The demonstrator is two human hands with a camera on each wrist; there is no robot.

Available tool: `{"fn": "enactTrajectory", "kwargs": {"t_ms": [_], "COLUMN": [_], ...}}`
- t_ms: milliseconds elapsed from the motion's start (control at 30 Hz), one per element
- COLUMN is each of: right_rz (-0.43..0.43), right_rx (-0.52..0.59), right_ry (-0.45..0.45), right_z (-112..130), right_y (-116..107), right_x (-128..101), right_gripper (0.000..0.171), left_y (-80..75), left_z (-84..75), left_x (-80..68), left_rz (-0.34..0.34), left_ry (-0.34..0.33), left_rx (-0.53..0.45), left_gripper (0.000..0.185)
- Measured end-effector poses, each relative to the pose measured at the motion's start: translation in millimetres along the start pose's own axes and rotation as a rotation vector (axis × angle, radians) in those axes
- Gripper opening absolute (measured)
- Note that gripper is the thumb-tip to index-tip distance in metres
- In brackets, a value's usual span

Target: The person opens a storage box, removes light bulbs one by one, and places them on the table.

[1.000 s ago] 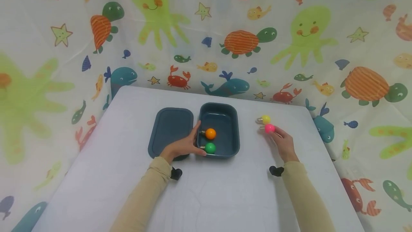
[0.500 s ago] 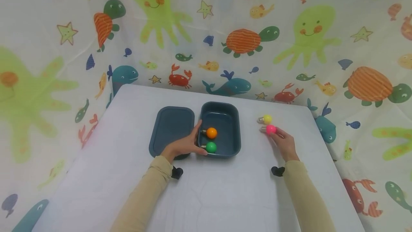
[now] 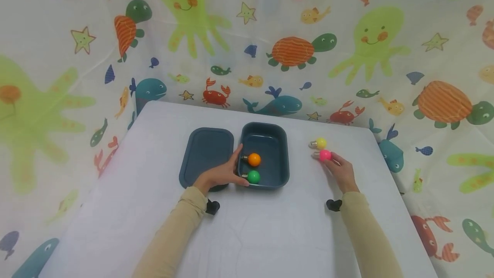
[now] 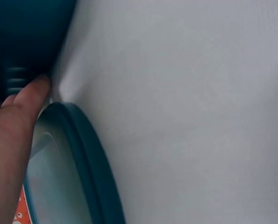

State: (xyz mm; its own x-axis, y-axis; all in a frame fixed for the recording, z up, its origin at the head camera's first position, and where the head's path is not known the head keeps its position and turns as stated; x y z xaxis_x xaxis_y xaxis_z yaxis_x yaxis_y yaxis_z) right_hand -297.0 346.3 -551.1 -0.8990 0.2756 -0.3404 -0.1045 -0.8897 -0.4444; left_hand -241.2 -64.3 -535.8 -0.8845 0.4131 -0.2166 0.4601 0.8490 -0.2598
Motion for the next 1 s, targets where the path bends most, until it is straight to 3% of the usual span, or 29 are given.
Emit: {"fn": "enactTrajectory", "kwargs": {"t_ms": [200, 467, 867, 1000], "right_rz": [-0.038, -0.079, 0.049, 0.103], "right_rx": [0.021, -0.002, 0.113, 0.08], "right_ry": [-0.003, -0.084, -0.157, -0.184], "right_z": [1, 18, 81, 99], "right_y": [-8, -15, 21, 38], "right_x": [0, -2, -24, -33], "right_gripper": [0.068, 0.078, 0.068, 0.073], "left_y": [0.0, -1.1, 9.8, 13.4], "left_z": [-0.1, -0.5, -2.5, -3.4], "left_x": [-0.5, 0.3, -5.8, -9.4], "left_rz": [0.003, 0.008, -0.01, -0.013], "left_ry": [-0.002, -0.009, -0.007, -0.015], "left_rx": [0.011, -0.013, -0.025, -0.031], "left_gripper": [0.122, 0.124, 0.126, 0.126]}}
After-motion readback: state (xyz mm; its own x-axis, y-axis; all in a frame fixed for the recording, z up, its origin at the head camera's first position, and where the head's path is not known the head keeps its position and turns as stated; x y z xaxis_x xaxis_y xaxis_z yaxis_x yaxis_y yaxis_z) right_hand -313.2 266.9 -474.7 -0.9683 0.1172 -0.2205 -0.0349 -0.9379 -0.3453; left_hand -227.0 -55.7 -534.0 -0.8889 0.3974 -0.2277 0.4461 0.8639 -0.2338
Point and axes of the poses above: each hand's wrist, its own x-axis towards the middle knuckle, its own y-axis out of the palm, z = x × y, the point moved 5 cm from there along x, towards the middle knuckle, and after that the axes turned 7 degrees about -z, right-handed, at the moved point
